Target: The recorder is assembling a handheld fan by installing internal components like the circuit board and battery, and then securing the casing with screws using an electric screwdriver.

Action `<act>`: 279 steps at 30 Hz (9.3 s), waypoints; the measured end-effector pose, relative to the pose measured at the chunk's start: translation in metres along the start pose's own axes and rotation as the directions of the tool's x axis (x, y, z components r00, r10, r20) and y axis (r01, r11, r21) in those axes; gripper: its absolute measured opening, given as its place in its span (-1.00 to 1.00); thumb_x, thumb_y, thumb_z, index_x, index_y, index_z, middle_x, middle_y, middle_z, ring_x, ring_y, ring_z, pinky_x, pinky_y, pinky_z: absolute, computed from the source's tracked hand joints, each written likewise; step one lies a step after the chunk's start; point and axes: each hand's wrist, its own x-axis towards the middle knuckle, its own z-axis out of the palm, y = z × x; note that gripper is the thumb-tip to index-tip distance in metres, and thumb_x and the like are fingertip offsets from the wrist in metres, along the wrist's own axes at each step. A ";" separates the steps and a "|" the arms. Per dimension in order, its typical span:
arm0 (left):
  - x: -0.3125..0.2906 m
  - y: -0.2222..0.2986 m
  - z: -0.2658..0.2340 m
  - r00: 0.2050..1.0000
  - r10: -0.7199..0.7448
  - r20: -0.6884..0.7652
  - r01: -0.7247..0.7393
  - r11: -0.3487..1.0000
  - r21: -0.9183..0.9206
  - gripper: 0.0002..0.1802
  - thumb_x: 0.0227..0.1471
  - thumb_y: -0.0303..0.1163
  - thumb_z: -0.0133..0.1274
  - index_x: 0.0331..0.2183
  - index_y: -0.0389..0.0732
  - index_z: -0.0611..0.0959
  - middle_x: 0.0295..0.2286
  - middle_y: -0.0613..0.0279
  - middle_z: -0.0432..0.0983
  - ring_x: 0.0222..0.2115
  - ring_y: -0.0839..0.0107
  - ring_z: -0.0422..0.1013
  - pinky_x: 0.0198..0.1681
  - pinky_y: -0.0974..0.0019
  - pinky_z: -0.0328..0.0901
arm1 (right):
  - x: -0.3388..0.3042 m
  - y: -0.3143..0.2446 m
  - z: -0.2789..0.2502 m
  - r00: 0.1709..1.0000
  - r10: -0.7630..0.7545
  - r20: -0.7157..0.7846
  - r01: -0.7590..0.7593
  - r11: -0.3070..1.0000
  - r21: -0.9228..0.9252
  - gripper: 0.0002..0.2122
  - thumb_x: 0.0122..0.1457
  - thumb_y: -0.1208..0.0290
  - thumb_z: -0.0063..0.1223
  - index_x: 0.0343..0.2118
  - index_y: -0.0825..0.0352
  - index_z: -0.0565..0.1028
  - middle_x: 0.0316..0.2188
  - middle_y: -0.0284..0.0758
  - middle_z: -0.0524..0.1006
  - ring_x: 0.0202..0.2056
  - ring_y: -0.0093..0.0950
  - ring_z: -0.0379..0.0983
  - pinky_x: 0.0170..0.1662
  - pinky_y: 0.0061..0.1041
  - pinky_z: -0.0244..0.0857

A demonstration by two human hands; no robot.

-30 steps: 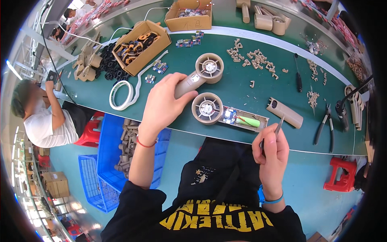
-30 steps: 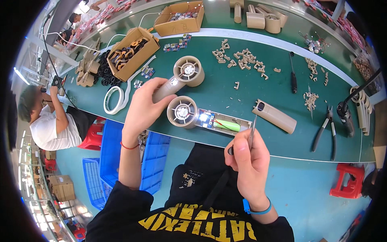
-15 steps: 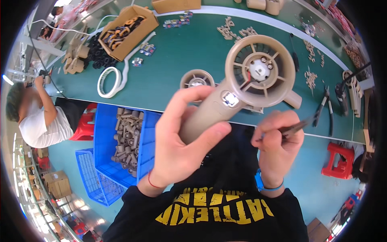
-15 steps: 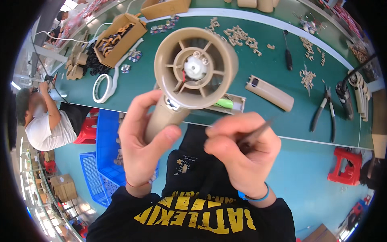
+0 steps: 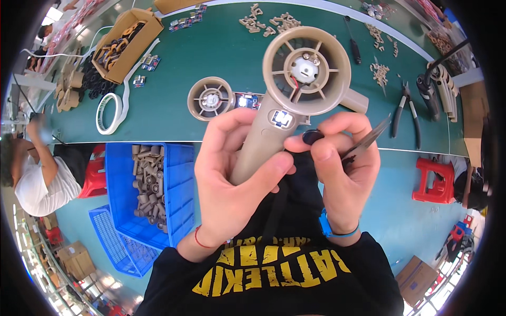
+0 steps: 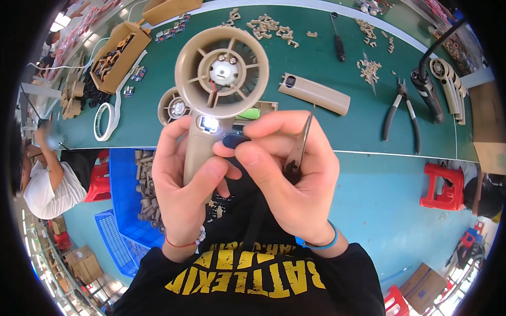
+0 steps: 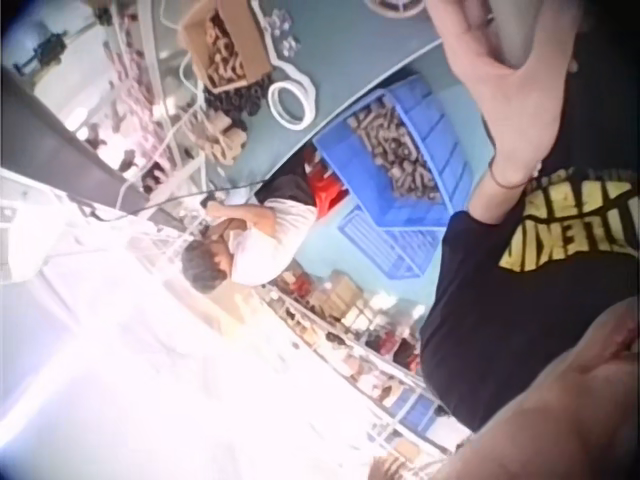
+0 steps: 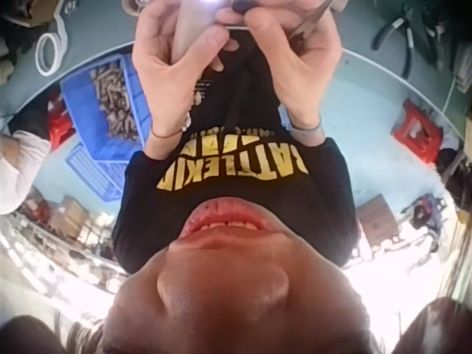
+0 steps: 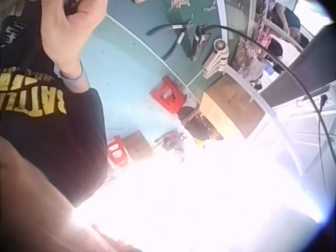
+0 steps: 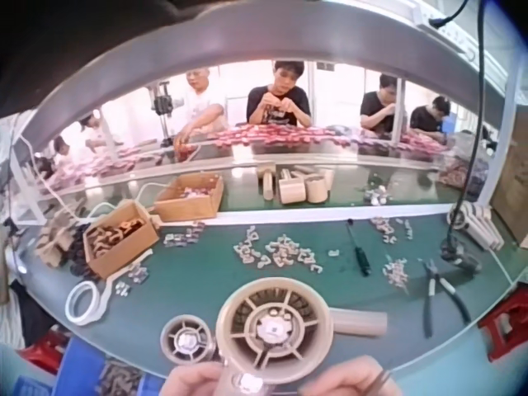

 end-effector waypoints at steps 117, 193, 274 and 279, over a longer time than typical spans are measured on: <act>-0.099 -0.076 -0.043 0.475 -0.738 0.479 0.844 0.537 -0.009 -0.43 0.25 -0.03 -0.30 0.00 -0.34 0.07 -0.17 0.02 0.23 -0.13 0.46 0.24 -0.04 0.38 0.16 | -0.108 0.014 -0.067 0.626 0.722 0.294 -0.539 0.673 -0.507 -0.84 -0.16 0.56 0.37 -0.46 0.37 0.61 -0.49 -0.31 0.52 -0.52 -0.59 0.42 -0.47 -0.67 0.21; -0.009 -0.091 -0.080 0.788 -0.063 0.612 -0.344 0.780 0.523 -0.42 -0.20 -0.59 0.14 -0.04 -0.24 0.42 -0.15 0.12 0.41 -0.11 0.15 0.36 0.19 0.06 0.06 | -0.008 0.042 -0.062 0.572 0.546 0.612 0.165 0.655 -0.738 -0.88 0.08 0.41 0.11 -0.31 0.25 0.57 -0.55 -0.24 0.54 -0.52 -0.23 0.48 -0.50 -0.40 0.32; 0.095 -0.033 0.044 0.526 0.266 0.808 -0.644 0.745 0.174 -0.48 -0.11 -0.69 -0.02 -0.02 -0.38 0.32 -0.15 0.03 0.26 -0.12 0.15 0.30 0.08 0.18 0.07 | 0.049 -0.089 -0.125 0.755 0.351 0.554 0.231 0.649 -0.725 -0.88 0.16 0.50 0.01 -0.30 0.37 0.55 -0.54 -0.25 0.54 -0.59 -0.38 0.44 -0.51 -0.53 0.26; 0.087 -0.015 0.036 0.604 0.271 0.749 -0.567 0.807 0.165 -0.42 -0.02 -0.55 0.05 0.05 -0.31 0.25 -0.08 -0.14 0.33 -0.05 -0.07 0.33 -0.01 0.13 0.25 | 0.017 -0.060 -0.148 0.955 0.259 0.147 -0.036 0.590 -0.807 -0.82 0.26 0.42 -0.12 -0.31 0.38 0.51 -0.58 -0.46 0.43 -0.63 -0.69 0.17 -0.56 -0.68 0.06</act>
